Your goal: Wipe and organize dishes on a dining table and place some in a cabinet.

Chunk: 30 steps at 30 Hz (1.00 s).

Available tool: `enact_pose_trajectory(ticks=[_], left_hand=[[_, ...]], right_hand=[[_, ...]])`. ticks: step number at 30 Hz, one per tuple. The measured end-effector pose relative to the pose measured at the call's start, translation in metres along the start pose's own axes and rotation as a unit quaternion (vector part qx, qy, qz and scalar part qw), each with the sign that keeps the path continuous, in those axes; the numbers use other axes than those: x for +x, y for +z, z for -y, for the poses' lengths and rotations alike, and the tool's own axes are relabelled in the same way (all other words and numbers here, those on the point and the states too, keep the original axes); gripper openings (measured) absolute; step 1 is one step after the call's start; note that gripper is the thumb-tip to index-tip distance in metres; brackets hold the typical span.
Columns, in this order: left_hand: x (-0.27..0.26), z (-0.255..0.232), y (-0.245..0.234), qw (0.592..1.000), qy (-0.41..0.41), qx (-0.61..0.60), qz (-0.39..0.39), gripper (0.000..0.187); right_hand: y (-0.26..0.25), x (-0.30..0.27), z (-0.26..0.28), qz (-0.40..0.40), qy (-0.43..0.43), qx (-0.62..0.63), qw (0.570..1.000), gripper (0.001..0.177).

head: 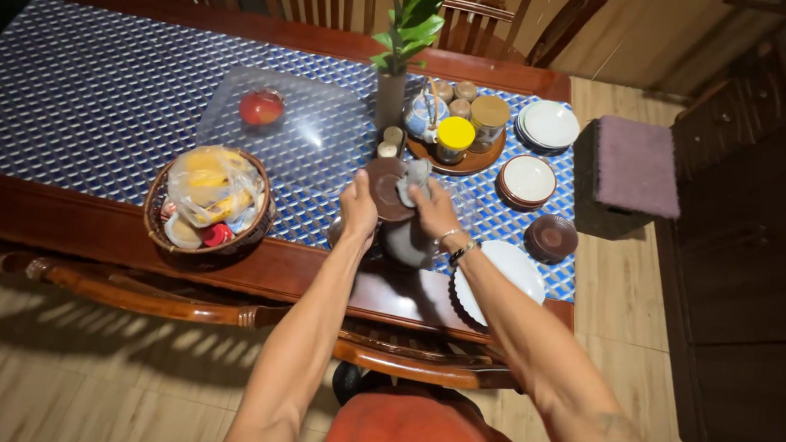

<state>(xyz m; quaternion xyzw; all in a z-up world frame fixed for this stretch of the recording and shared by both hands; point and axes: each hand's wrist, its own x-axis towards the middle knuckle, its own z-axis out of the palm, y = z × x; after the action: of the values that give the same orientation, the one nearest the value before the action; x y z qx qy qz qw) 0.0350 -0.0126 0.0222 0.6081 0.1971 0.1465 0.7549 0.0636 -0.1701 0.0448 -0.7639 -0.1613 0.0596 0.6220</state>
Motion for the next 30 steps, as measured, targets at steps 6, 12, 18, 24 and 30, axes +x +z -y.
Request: enact_pose_trajectory(ticks=[6, 12, 18, 24, 30], left_hand=[[-0.038, -0.007, 0.031, 0.994, -0.037, 0.002, -0.104, 0.044], [-0.006, 0.015, 0.013, 0.990, 0.009, -0.001, 0.144, 0.041], [0.000, 0.007, 0.034, 0.982, 0.023, 0.182, 0.038, 0.042], [0.009, -0.002, 0.023, 0.995, 0.009, 0.092, -0.030, 0.040], [-0.029, -0.001, 0.046, 0.998, -0.039, -0.025, -0.042, 0.034]], right_hand=[[0.007, -0.004, -0.023, -0.148, 0.080, 0.117, 0.979, 0.031], [-0.065, 0.011, -0.010, 0.092, 0.133, 0.117, 0.980, 0.037], [-0.038, -0.003, 0.046, 0.067, -0.154, -0.320, 0.932, 0.038], [-0.021, -0.012, -0.012, 0.075, -0.239, -0.340, 0.906, 0.047], [-0.015, 0.018, 0.008, -0.054, 0.032, 0.218, 0.974, 0.036]])
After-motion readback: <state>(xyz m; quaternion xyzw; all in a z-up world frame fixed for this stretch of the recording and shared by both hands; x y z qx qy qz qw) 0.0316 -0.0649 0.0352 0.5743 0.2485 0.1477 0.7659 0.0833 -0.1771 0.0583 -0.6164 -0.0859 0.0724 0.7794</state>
